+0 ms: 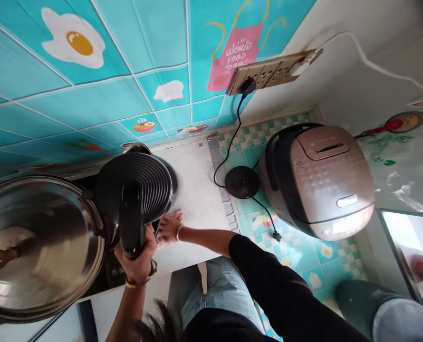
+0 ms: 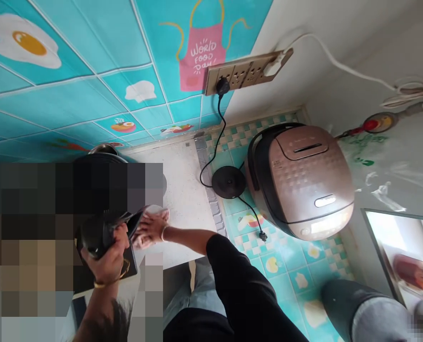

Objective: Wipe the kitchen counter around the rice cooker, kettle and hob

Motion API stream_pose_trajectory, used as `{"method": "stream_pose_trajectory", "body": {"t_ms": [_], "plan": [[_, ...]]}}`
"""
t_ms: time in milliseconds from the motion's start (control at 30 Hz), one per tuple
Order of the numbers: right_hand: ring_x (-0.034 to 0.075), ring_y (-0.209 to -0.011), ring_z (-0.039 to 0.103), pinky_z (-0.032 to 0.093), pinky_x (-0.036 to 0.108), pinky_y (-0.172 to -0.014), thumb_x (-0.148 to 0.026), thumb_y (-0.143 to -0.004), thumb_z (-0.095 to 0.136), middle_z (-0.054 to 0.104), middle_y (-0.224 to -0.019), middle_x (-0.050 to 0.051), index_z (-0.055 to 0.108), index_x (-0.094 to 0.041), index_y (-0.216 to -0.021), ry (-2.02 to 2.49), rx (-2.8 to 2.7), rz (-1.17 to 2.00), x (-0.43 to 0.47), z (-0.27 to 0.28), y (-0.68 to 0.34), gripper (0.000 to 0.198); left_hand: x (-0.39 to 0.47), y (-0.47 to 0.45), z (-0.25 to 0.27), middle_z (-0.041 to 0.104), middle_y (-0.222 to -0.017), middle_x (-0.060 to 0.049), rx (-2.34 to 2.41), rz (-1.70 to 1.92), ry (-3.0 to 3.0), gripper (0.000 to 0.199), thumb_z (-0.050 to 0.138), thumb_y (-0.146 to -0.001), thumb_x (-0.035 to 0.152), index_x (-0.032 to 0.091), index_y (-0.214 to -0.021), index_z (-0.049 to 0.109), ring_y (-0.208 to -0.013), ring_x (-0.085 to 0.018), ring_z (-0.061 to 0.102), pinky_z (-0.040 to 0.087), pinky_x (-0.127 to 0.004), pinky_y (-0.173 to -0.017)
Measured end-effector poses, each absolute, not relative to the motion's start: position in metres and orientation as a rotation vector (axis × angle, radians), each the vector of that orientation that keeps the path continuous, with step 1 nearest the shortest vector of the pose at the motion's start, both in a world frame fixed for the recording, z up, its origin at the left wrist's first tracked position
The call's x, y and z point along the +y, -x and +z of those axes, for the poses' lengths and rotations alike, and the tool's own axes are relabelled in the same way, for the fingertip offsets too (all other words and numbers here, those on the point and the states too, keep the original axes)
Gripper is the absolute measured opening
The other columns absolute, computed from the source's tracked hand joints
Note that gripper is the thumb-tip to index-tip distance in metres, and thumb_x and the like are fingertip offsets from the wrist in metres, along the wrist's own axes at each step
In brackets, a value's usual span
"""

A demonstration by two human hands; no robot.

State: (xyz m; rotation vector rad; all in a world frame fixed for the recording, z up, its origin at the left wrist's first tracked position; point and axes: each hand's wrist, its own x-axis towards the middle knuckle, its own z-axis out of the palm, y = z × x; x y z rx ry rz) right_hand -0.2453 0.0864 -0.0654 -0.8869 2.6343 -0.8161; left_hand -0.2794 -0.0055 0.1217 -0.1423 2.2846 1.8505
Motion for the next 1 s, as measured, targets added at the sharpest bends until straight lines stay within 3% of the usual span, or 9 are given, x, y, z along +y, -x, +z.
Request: {"method": "stream_pose_trajectory", "body": {"t_ms": [100,233,367,800,1000], "plan": [[0.026,-0.161,0.043,0.041,0.05,-0.134,-0.043,-0.104,0.069,0.049,-0.168,0.0,0.066,-0.03,-0.151,0.92,2.678,-0.829,0.074,-0.089,0.18,0.049,0.03,0.305,0.108,0.05,-0.05,-0.001,2.208,1.952,0.174,0.03,0.074,-0.059,0.035,0.02,-0.047,0.051,-0.046,-0.014,0.051,0.05,-0.028,-0.044],[0.025,-0.166,0.033,0.037,0.052,-0.137,-0.044,-0.107,0.062,0.035,-0.175,0.003,0.056,-0.027,-0.161,0.723,2.757,-0.881,0.085,-0.112,0.117,0.057,0.075,0.314,0.093,0.04,-0.046,0.003,2.141,2.074,0.053,0.035,0.07,-0.058,0.029,0.019,-0.045,0.039,-0.042,-0.008,0.043,0.041,-0.021,-0.044],[0.028,-0.168,0.03,0.04,0.055,-0.135,-0.044,-0.11,0.053,0.026,-0.178,0.004,0.049,-0.024,-0.166,0.528,2.828,-0.847,0.112,-0.114,0.09,0.06,0.104,0.315,0.074,0.043,-0.047,0.003,2.088,2.043,0.049,0.027,0.065,-0.057,0.03,0.019,-0.047,0.043,-0.043,-0.007,0.042,0.035,-0.02,-0.044],[0.034,-0.166,0.032,0.037,0.062,-0.134,-0.043,-0.109,0.056,0.032,-0.176,0.012,0.037,-0.019,-0.171,0.096,2.872,-0.839,0.156,-0.105,0.062,0.07,0.168,0.307,0.058,0.044,-0.048,0.003,2.008,1.89,-0.045,0.021,0.063,-0.057,0.033,0.019,-0.052,0.049,-0.045,-0.007,0.041,0.033,-0.02,-0.046],[0.033,-0.167,0.03,0.033,0.063,-0.136,-0.037,-0.112,0.044,0.033,-0.175,0.014,0.039,-0.017,-0.171,-0.131,2.878,-0.793,0.173,-0.097,0.059,0.062,0.199,0.308,0.059,0.042,-0.047,0.002,1.968,1.82,-0.111,0.022,0.062,-0.056,0.035,0.02,-0.048,0.048,-0.047,-0.008,0.04,0.032,-0.022,-0.048]]}}
